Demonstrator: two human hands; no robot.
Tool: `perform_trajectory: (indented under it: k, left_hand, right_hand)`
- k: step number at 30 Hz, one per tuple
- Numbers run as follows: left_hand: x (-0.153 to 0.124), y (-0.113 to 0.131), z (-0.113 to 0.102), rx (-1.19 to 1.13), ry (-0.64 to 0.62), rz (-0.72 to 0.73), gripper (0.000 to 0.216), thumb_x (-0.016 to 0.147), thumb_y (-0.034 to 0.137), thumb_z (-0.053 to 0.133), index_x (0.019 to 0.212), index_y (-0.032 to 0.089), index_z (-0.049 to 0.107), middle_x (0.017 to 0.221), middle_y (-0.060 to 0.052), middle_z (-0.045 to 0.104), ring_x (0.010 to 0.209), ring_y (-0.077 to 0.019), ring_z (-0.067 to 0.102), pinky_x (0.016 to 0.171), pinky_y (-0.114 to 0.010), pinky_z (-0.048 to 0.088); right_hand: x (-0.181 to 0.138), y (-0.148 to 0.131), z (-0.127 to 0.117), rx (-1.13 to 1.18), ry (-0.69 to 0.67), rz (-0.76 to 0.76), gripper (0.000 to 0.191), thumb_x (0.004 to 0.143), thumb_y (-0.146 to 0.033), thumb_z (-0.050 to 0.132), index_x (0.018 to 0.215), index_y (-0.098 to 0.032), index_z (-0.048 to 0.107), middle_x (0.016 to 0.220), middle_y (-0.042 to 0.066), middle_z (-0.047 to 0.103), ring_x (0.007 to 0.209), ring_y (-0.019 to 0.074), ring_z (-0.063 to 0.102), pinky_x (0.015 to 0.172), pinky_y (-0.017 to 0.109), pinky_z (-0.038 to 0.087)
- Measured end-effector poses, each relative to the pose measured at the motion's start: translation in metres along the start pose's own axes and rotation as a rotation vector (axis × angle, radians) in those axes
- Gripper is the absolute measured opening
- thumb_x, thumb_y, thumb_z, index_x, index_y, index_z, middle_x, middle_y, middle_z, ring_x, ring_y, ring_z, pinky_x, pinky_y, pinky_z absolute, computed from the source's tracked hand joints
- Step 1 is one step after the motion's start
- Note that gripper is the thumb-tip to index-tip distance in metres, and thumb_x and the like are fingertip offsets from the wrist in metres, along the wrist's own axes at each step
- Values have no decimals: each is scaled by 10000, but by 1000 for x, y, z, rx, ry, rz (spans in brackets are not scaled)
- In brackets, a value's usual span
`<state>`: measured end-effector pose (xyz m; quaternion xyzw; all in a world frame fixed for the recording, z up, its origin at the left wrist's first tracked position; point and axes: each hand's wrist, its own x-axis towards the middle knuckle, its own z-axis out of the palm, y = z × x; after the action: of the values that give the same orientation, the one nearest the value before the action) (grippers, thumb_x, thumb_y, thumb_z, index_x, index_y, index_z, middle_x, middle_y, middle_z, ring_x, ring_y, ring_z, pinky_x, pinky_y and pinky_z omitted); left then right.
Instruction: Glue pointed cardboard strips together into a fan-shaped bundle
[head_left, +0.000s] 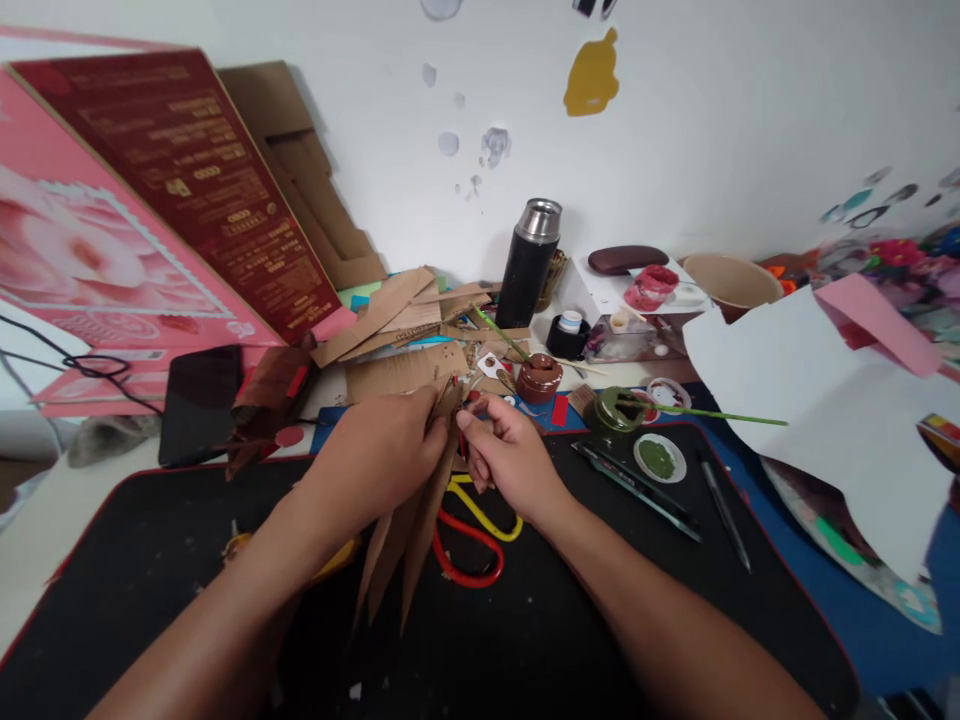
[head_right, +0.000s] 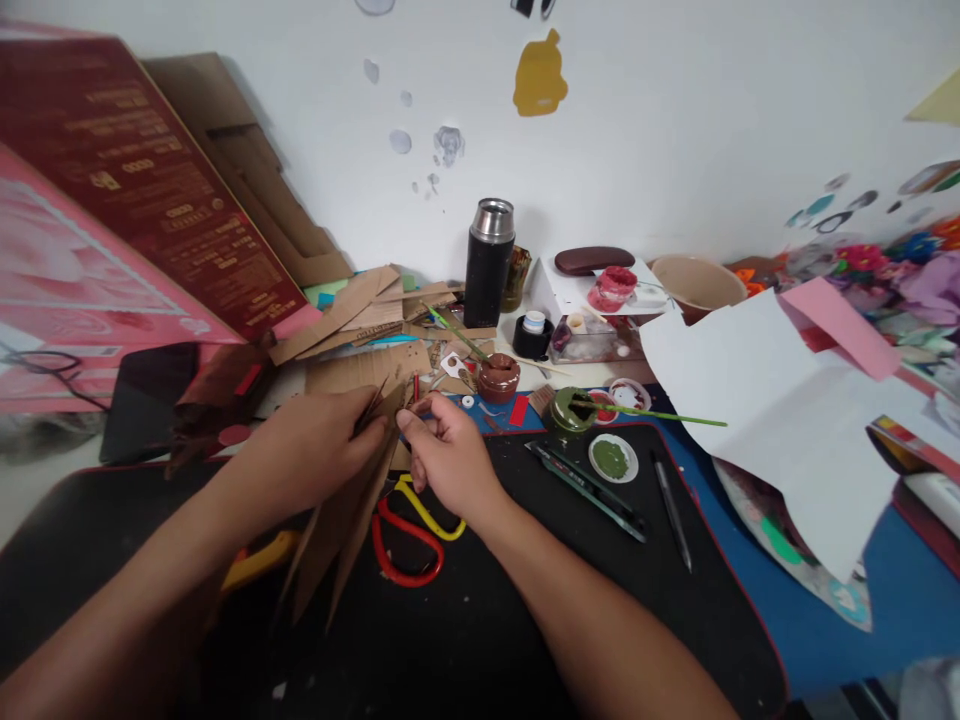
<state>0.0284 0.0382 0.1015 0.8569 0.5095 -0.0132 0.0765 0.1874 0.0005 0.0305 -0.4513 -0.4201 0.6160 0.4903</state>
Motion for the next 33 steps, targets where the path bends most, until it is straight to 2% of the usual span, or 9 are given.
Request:
perform_trajectory:
  k: [18, 33]
  left_hand:
    - [0, 3, 1, -9, -3, -23, 302, 1039, 311, 419, 987, 183, 688, 865, -128, 768, 760, -299, 723, 631, -369, 416]
    - [2, 4, 1, -5, -26, -44, 298, 1057, 335, 430, 997, 183, 679, 870, -125, 776, 781, -305, 738, 607, -365, 364]
  right_hand:
    - [1, 0, -1, 1, -13, 8, 346, 955, -547, 666, 904, -258, 484, 430, -148, 479, 322, 88, 432, 371, 190, 292]
    - [2, 2, -2, -26, -6, -9, 330, 962, -540, 653, 920, -251, 500, 436, -146, 490, 326, 87, 444, 372, 189, 292]
